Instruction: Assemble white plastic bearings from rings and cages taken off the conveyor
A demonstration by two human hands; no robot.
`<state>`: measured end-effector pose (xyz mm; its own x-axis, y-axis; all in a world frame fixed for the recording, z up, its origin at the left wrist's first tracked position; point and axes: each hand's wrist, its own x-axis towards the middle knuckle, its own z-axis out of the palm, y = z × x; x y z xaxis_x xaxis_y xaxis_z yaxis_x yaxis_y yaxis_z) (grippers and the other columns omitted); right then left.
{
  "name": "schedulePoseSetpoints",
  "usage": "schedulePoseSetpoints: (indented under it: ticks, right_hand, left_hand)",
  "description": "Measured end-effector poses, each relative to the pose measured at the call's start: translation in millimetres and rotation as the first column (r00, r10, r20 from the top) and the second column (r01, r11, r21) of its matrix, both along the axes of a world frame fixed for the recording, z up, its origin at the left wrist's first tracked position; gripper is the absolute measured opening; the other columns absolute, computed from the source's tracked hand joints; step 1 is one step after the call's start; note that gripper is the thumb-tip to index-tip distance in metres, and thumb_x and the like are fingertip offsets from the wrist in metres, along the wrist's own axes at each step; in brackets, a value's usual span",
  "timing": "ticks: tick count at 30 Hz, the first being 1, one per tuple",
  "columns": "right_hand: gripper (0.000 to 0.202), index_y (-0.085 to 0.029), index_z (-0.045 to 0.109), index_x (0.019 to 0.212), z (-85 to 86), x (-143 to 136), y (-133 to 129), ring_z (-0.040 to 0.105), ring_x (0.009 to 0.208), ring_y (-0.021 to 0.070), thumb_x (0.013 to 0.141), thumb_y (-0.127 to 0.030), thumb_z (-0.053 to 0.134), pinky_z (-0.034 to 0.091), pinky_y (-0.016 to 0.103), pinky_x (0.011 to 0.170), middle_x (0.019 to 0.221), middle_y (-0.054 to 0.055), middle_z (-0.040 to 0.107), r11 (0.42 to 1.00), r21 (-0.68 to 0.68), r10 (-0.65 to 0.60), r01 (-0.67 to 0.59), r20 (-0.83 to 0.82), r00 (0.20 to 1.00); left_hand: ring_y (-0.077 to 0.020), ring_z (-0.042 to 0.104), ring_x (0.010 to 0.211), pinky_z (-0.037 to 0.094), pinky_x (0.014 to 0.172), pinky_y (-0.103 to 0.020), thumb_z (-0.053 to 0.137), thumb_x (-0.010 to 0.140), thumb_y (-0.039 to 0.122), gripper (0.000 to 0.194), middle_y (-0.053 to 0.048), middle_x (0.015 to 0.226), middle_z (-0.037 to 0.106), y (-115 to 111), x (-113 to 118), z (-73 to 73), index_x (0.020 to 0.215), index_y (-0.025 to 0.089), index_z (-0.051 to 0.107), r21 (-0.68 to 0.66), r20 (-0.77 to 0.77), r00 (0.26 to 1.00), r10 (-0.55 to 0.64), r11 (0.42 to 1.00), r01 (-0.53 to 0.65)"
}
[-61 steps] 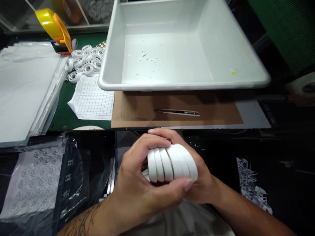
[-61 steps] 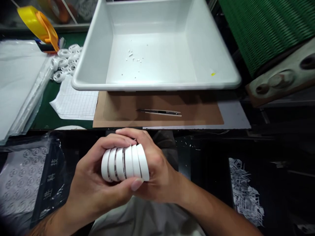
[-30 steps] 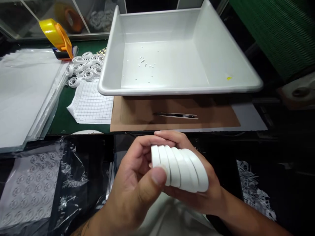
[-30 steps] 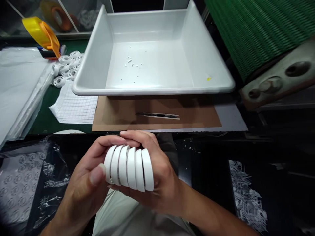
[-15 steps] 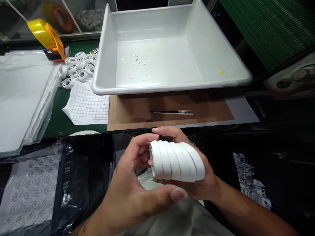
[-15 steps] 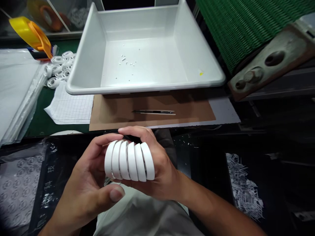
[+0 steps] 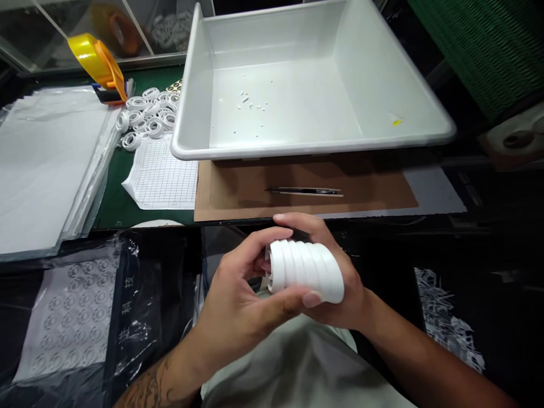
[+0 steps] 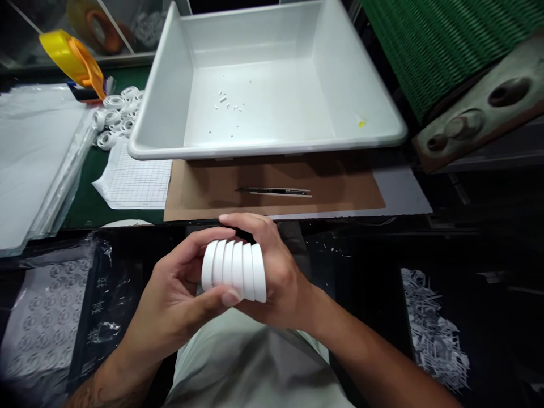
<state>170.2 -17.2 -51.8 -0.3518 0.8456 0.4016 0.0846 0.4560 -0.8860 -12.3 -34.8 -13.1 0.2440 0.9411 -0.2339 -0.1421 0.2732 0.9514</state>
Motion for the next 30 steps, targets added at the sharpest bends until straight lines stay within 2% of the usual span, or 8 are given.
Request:
schedulePoseSetpoints:
  ticks: [3,7,10,13,20,23,26,30]
  right_hand:
    - [0.076,-0.024,0.049,0.157,-4.6,-2.4,-2.5,0.060,0.131,0.0386,0.096,-0.052,0.086,0.053,0.055,0.116,0.149,0.015,0.054,0.976,-0.202,0.051,-0.080,-0.148,0.988]
    - [0.069,-0.027,0.055,0.152,-5.8,-1.1,-0.8,0.059,0.133,0.0360,0.095,-0.042,0.090,0.051,0.052,0.119,0.148,0.011,0.054,0.987,-0.146,0.043,-0.065,-0.145,0.989]
    - [0.051,-0.027,0.060,0.146,-4.9,2.0,3.8,0.058,0.133,0.0347,0.102,-0.040,0.081,0.054,0.049,0.116,0.150,0.010,0.053,0.999,0.031,0.010,-0.008,-0.043,0.999]
    - [0.050,-0.026,0.058,0.149,-5.6,3.3,5.8,0.056,0.135,0.0348,0.104,-0.037,0.077,0.052,0.050,0.118,0.148,0.010,0.055,0.994,0.104,-0.022,0.021,0.007,1.000]
    - [0.061,-0.025,0.059,0.147,-6.4,1.9,-1.7,0.061,0.128,0.0381,0.102,-0.061,0.077,0.054,0.057,0.115,0.149,0.015,0.052,0.991,-0.132,0.028,-0.037,-0.074,0.997]
    - [0.070,-0.024,0.058,0.147,-6.1,2.5,-2.8,0.061,0.129,0.0399,0.095,-0.064,0.085,0.056,0.057,0.113,0.145,0.015,0.055,0.969,-0.235,0.046,-0.080,-0.149,0.988]
    - [0.072,-0.026,0.055,0.151,-4.0,3.1,-2.1,0.059,0.133,0.0389,0.094,-0.054,0.090,0.058,0.055,0.111,0.144,0.014,0.056,0.960,-0.265,0.041,-0.090,-0.184,0.982]
    - [0.060,-0.027,0.057,0.147,2.0,3.0,-1.3,0.060,0.131,0.0361,0.098,-0.044,0.088,0.059,0.053,0.109,0.143,0.012,0.055,0.971,-0.235,0.008,-0.048,-0.169,0.986]
  left_hand:
    - [-0.0140,0.065,0.098,0.052,0.086,-0.020,0.097,0.076,0.020,0.055,0.005,0.119,0.073,-3.3,4.1,-0.1,0.121,0.042,0.075,0.097,-0.066,0.997,0.035,0.995,-0.029]
    - [-0.0146,0.065,0.106,0.054,0.086,-0.019,0.095,0.080,0.028,0.055,0.004,0.134,0.066,-5.5,2.9,-3.4,0.127,0.045,0.071,0.059,0.005,1.000,0.018,0.998,-0.018]
    - [-0.0149,0.067,0.097,0.054,0.077,-0.018,0.095,0.079,0.047,0.057,0.001,0.118,0.071,-3.2,-0.6,-6.7,0.130,0.040,0.069,-0.097,0.139,0.990,-0.008,0.995,0.022]
    - [-0.0128,0.063,0.084,0.052,0.069,-0.016,0.099,0.072,0.043,0.058,0.002,0.094,0.070,0.4,-1.3,-6.5,0.123,0.033,0.072,-0.197,0.137,0.990,-0.024,0.979,0.051]
    - [-0.0118,0.057,0.076,0.048,0.065,-0.017,0.109,0.052,0.027,0.063,0.005,0.081,0.067,5.5,3.2,0.6,0.106,0.026,0.077,-0.214,0.022,1.000,0.015,0.977,-0.010]
    - [-0.0135,0.061,0.082,0.050,0.071,-0.019,0.105,0.061,0.034,0.056,0.003,0.089,0.070,6.4,1.8,0.4,0.108,0.025,0.076,-0.160,0.040,0.999,-0.016,0.987,0.022]
    - [-0.0173,0.067,0.098,0.054,0.082,-0.023,0.092,0.081,0.046,0.047,-0.001,0.111,0.074,5.7,0.5,-0.9,0.120,0.026,0.072,-0.070,0.052,0.998,-0.033,0.997,0.036]
    - [-0.0193,0.067,0.114,0.055,0.095,-0.027,0.079,0.095,0.039,0.038,-0.002,0.130,0.069,3.2,3.7,-4.5,0.130,0.030,0.066,0.122,0.045,0.998,0.050,0.991,-0.055]
